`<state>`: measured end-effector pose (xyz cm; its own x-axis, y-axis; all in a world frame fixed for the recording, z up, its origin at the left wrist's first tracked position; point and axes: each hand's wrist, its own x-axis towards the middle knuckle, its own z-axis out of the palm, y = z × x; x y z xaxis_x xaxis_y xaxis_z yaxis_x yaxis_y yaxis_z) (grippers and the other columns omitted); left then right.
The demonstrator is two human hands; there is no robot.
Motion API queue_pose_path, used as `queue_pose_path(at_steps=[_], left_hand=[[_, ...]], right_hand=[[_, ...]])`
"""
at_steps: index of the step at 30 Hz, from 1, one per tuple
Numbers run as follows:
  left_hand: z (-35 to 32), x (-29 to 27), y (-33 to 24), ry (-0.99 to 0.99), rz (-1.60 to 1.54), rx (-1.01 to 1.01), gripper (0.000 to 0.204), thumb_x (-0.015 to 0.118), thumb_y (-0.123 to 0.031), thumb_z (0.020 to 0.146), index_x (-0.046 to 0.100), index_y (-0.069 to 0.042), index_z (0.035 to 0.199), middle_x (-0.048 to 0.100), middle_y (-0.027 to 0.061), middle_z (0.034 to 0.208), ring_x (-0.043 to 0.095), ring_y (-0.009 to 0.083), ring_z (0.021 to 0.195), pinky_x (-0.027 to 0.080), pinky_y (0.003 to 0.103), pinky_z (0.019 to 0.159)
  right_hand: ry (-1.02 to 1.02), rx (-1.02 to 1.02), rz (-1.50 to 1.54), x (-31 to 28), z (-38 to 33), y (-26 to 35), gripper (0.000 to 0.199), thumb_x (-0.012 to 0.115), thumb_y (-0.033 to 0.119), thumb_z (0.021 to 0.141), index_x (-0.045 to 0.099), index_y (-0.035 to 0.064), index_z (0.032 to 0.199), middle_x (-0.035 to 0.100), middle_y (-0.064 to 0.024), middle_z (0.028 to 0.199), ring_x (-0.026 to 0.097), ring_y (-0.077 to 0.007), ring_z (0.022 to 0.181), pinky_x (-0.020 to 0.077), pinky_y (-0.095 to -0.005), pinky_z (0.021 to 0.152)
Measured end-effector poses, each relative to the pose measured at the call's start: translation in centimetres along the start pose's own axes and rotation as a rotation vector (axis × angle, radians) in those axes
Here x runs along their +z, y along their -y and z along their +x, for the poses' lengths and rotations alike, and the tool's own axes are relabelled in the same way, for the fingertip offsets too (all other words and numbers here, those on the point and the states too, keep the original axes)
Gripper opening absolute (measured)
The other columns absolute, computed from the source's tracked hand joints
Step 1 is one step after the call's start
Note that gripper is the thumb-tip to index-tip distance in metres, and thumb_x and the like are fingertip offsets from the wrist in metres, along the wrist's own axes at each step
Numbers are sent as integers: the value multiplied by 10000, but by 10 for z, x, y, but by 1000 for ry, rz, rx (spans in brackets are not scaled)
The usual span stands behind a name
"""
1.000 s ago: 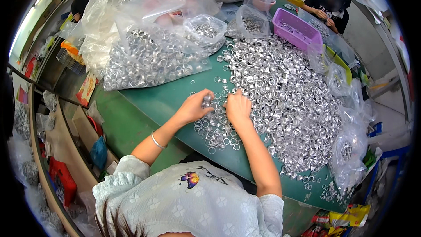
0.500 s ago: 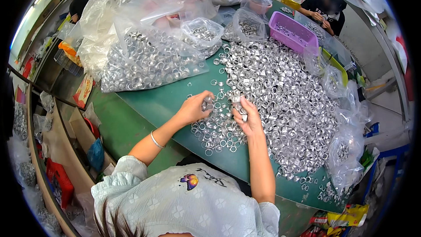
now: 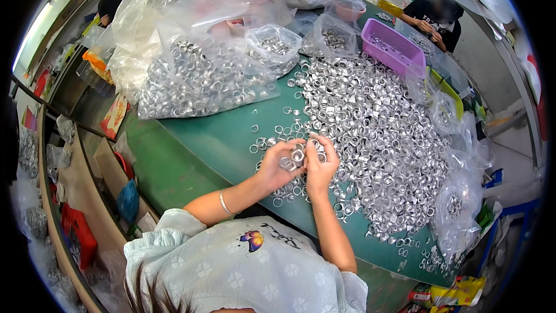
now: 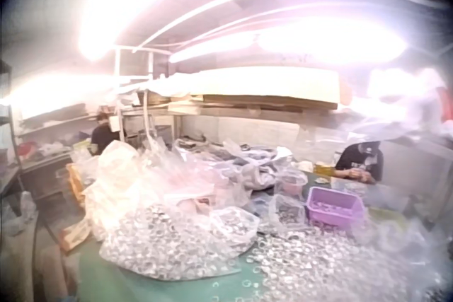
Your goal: The person sorts and organizes small metal eyelets from a large pile on a workspace, picking them up by hand and grouping them into smaller clusters.
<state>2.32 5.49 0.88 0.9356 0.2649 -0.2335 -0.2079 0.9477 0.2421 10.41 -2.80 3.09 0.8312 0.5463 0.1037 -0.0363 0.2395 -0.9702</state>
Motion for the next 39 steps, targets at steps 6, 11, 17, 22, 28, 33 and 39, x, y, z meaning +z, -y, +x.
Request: queue_pose_path(at_steps=[6,11,17,22,28,33,39], left_hand=[[5,33,23,-122,38,168,219,497,-305,903,560,-105,969,589,37,952,576,149,902,475,335,813],[15,18,23,-3,-60,135,229,533,-297,897,563,-113,1029,584,25,1011,566,144,939,466,321,837],[13,24,25,-39,-144,179,240,580,-224,869,549,-109,1077,578,61,1076,565,191,992,459,361,889],[14,30,20,-82,-404,144,202,524,-203,887,534,-73,1041,562,129,1099,543,283,1036,446,459,911],[35,28,-22,-34,-535,184,152,495,-148,872,539,-35,963,567,167,1026,543,286,980,457,460,873],[68,45,-109,-14,-484,499,217,518,-147,837,498,18,976,561,163,947,552,284,898,485,441,783],[73,9,-138,-204,-426,703,210,552,-197,851,506,-36,977,561,128,922,543,267,893,476,424,723]], right_hand=[[-40,-554,-526,10,-6,-5,153,643,-7,721,591,-12,864,568,-113,941,539,-245,890,409,-347,817],[-20,-656,-841,12,-6,13,204,582,157,803,572,20,954,552,-108,1030,471,-275,1021,286,-412,928],[-130,-422,-491,13,-2,1,215,431,181,909,551,10,959,509,-125,1099,439,-266,1032,297,-393,921],[-306,-14,336,21,-4,10,191,394,191,970,510,41,945,488,-44,937,477,-95,842,394,-247,813],[-243,-56,365,-1,-7,0,138,493,158,937,504,40,866,531,-38,827,475,-100,769,391,-250,724],[-118,15,394,-10,-12,1,195,491,178,941,450,59,791,470,-29,751,438,-118,708,375,-258,686],[-28,51,467,-14,-19,-4,237,466,209,953,407,75,767,407,-19,717,414,-133,687,363,-265,664]])
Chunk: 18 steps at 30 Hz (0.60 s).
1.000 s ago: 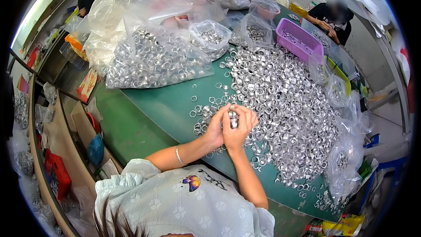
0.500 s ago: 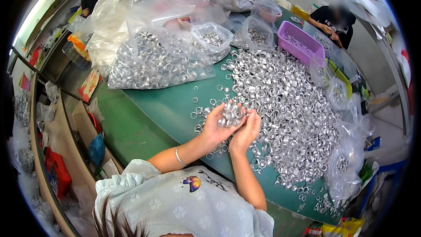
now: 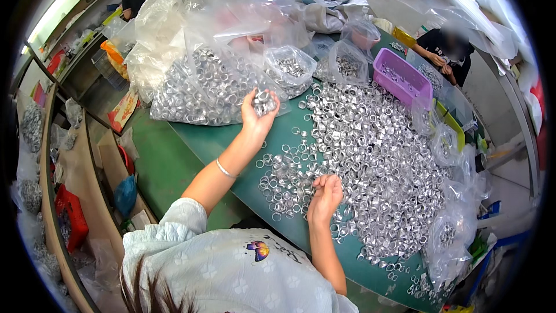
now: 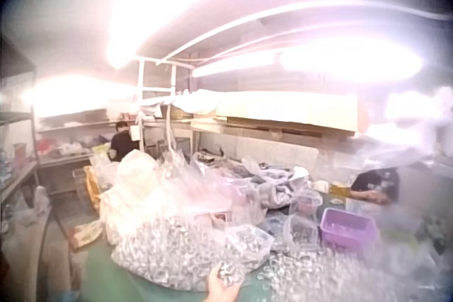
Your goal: The person sorts and organizes small metal eyelets from a large pile on a workspace, picking them up by hand and grouping them into smaller clusters.
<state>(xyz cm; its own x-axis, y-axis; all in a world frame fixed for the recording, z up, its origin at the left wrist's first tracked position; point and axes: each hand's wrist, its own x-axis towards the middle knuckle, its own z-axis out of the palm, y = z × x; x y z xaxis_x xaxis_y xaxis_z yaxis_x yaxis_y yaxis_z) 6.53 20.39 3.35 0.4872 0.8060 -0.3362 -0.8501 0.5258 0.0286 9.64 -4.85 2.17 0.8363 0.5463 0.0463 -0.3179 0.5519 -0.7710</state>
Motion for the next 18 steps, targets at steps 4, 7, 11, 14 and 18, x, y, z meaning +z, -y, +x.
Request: queue_pose_path(at_steps=[4,7,11,14,18], left_hand=[[-9,-20,-7,-108,57,198,165,567,-233,864,518,-97,944,572,77,878,555,220,845,482,400,676],[-3,-15,-14,-172,78,390,122,559,-216,868,522,-115,926,569,63,854,561,184,779,487,380,609],[13,11,-34,-101,217,649,306,568,-122,848,521,-77,1147,547,76,977,538,176,841,470,349,630],[27,35,-52,-53,412,906,274,560,-83,848,533,-1,1109,550,99,1025,531,180,914,461,338,735],[44,58,-75,-53,659,1380,291,562,-38,807,562,-46,1098,540,108,966,535,211,873,453,318,762]], right_hand=[[6,82,33,-5,1,-4,249,473,218,950,404,79,755,407,-20,712,417,-138,683,365,-270,658],[33,96,17,-4,-1,-1,240,481,207,946,410,77,757,408,-19,701,419,-140,670,366,-269,649],[17,135,-31,-8,-2,-1,240,503,238,936,422,97,760,397,-1,666,411,-133,630,364,-273,609],[-31,162,-53,-7,-2,0,236,505,238,935,432,95,761,396,4,663,411,-128,619,366,-270,600],[2,147,-110,-11,-2,-3,236,503,238,936,438,96,760,398,8,666,417,-118,619,367,-262,594]])
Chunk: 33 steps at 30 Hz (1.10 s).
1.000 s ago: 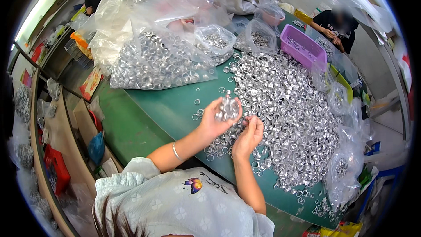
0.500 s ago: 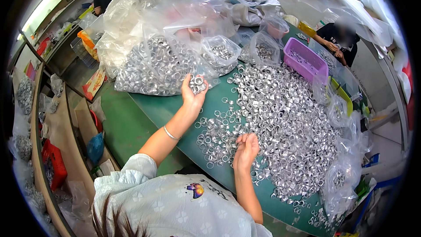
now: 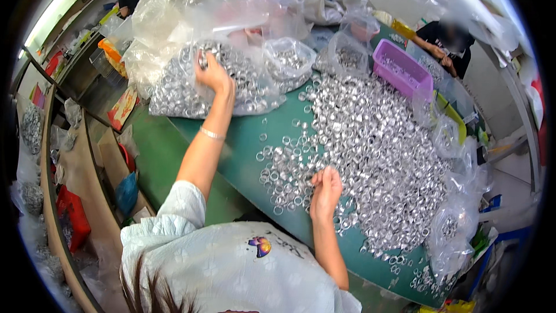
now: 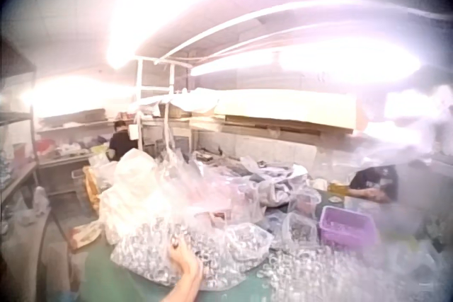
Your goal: The person sorts and organizes small metal eyelets from a large pile on a workspace, picking them up by hand and grouping them into smaller clusters.
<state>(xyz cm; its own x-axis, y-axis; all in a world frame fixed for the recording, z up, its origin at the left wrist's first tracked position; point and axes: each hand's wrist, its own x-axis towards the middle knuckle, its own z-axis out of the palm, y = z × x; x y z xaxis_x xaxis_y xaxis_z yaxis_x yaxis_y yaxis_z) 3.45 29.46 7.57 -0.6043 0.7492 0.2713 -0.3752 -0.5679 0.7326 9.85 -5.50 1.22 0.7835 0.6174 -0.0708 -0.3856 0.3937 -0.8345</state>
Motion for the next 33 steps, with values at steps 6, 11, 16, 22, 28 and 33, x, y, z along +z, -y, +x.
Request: queue_pose_path(at_steps=[6,11,16,22,28,33], left_hand=[[24,-20,16,363,860,486,344,582,-94,741,590,-61,1083,410,219,1248,368,372,1175,293,477,979],[1,-32,10,724,1369,374,349,566,-139,774,586,-81,1118,300,233,1363,187,421,1312,145,612,1033],[-48,-50,-24,986,713,563,308,546,20,750,581,-23,1053,459,240,1197,426,400,1148,339,422,977],[-120,-116,-63,1593,825,183,131,648,-115,753,631,-11,830,607,139,803,591,318,787,474,397,675],[-125,-132,-48,1671,894,305,104,633,-118,775,640,-18,804,597,143,811,591,283,784,477,364,661],[-116,-129,-53,1334,260,-822,97,568,-90,840,615,-8,817,607,148,1004,606,201,887,492,284,745]], right_hand=[[-31,-69,-422,-4,2,5,120,579,123,884,524,60,799,499,26,687,438,-42,612,375,-201,581],[139,-278,-1030,-8,19,12,95,650,77,773,598,6,808,560,-53,717,515,-159,658,423,-293,635],[290,-443,-1269,15,45,6,99,652,50,734,613,14,817,582,-101,828,530,-282,825,415,-361,757],[447,-571,-1422,29,69,-20,127,679,76,708,636,52,825,567,-73,877,510,-273,878,397,-373,762],[442,-544,-1356,22,87,-35,79,662,113,746,642,38,733,582,-72,910,530,-240,867,402,-348,757],[239,250,56,2,70,17,72,522,63,829,563,18,867,599,-143,921,576,-197,803,462,-252,603]])
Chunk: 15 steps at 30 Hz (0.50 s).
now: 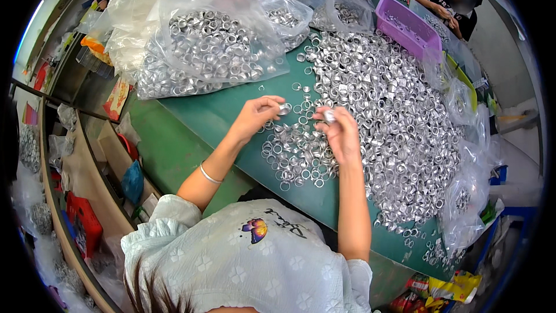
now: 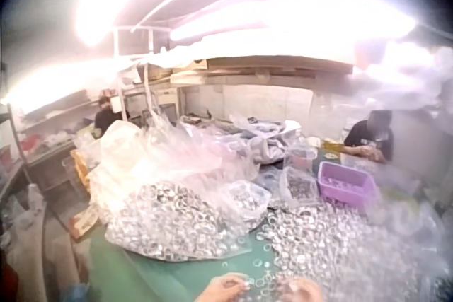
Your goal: The person sorts and organizes small metal eyelets from a large pile on a workspace, picking them up by hand and grouping them into smaller clusters.
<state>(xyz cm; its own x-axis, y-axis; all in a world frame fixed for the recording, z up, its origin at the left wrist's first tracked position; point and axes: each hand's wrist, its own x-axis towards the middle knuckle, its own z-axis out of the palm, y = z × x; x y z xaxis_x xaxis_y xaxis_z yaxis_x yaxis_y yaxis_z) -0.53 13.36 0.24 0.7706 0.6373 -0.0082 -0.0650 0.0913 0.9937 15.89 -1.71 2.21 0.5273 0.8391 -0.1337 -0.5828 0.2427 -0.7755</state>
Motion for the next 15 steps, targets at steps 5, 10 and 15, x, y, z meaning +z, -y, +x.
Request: queue_pose_path(at_steps=[5,10,15], left_hand=[[-6,0,2,227,-663,-198,129,517,-55,868,549,-3,981,599,147,1053,596,194,963,506,271,768],[-18,28,-2,206,382,182,163,500,-71,864,573,-21,1001,530,68,877,528,156,741,442,281,681],[-34,43,-10,143,646,263,152,624,-88,792,599,-39,934,484,104,850,521,242,793,436,321,712]], right_hand=[[-180,102,-93,-11,-29,15,96,558,59,804,572,29,894,468,-31,688,445,-111,591,355,-227,457],[-100,-352,-1436,-2,-31,-2,210,688,91,723,660,84,931,498,-56,742,512,-196,627,406,-308,568],[-106,-302,-1767,12,-34,-8,143,668,132,743,645,98,881,498,-97,831,568,-288,728,454,-398,616]])
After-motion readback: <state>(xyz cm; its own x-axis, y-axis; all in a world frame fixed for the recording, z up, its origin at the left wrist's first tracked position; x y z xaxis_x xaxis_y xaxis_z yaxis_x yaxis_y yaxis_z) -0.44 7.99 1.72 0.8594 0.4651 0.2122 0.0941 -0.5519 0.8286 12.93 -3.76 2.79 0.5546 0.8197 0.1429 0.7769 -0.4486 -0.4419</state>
